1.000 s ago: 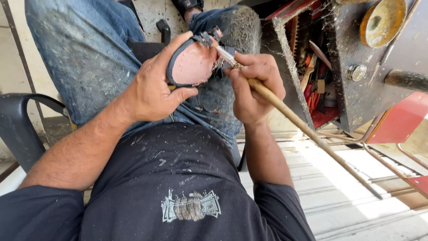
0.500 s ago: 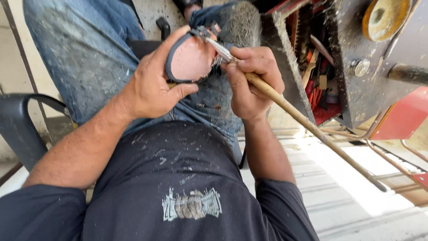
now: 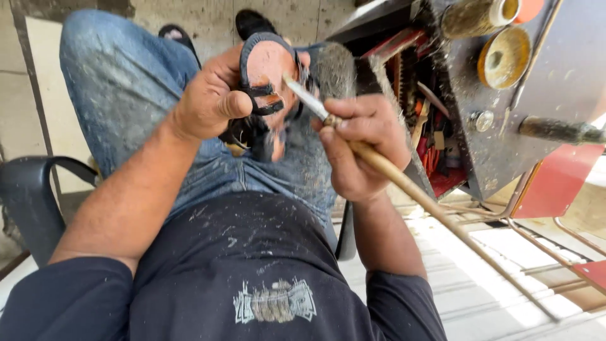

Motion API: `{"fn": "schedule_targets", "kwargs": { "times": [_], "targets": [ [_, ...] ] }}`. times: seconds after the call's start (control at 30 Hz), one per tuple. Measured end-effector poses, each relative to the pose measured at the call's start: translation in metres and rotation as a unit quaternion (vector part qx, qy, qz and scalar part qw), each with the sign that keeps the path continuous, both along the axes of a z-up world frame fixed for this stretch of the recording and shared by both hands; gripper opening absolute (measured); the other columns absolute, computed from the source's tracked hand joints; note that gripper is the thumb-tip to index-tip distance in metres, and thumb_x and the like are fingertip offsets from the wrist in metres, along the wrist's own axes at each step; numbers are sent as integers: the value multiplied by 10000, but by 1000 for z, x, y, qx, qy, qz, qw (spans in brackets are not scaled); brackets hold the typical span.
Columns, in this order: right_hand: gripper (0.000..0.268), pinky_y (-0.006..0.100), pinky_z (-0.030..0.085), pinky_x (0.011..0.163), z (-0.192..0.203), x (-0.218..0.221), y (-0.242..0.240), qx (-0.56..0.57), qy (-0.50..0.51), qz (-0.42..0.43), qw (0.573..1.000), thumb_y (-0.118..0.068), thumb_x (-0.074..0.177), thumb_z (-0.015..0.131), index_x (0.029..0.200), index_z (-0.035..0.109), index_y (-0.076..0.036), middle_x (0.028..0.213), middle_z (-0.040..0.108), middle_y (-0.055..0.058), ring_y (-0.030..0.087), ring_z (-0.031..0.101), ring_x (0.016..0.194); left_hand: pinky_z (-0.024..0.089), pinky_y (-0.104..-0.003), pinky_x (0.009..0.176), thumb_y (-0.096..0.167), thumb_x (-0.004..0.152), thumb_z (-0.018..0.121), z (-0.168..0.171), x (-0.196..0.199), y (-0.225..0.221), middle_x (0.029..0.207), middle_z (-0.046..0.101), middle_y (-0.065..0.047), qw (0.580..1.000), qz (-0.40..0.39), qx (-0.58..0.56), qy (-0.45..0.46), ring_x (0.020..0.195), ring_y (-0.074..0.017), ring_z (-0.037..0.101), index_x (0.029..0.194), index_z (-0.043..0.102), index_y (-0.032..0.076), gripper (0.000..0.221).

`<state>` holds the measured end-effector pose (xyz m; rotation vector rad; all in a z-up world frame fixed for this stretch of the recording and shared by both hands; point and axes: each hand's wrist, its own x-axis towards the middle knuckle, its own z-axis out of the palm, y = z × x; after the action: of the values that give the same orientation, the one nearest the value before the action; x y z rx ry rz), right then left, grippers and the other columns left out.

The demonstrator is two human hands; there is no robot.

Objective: Applying adhesive to the sole of a sandal using a brush for repair

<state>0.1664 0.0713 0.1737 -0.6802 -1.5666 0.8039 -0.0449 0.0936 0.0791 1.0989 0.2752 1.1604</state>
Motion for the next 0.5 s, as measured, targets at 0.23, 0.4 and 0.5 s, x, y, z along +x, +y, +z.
{"fn": "schedule_targets", "kwargs": {
  "times": [0.23,0.4,0.5],
  "targets": [
    [131,362,597,760,-20,3,-10,9,-145,-104,984,-42,926,721,951,594,-57,947,699,221,271,699,855,578,-448,1023,609,980,659,-3,20,-26,1292,571,-164,985,34,-166,-31,1190,-298,625,1407,455,19,757],
    [175,363,600,723,-26,4,-16,-6,-171,-117,978,-95,926,738,963,571,-57,897,694,252,290,719,797,676,-468,865,476,950,717,-3,25,-37,1264,594,-183,975,45,-211,-45,1074,-320,689,1404,431,3,716],
    [141,337,566,609,-34,8,-6,52,-152,-153,975,-18,907,733,928,599,-56,825,689,171,244,677,717,674,-489,868,440,956,738,-1,23,-38,1340,607,-240,971,41,-225,-67,1219,-360,675,1363,453,47,634]
  ]
}}
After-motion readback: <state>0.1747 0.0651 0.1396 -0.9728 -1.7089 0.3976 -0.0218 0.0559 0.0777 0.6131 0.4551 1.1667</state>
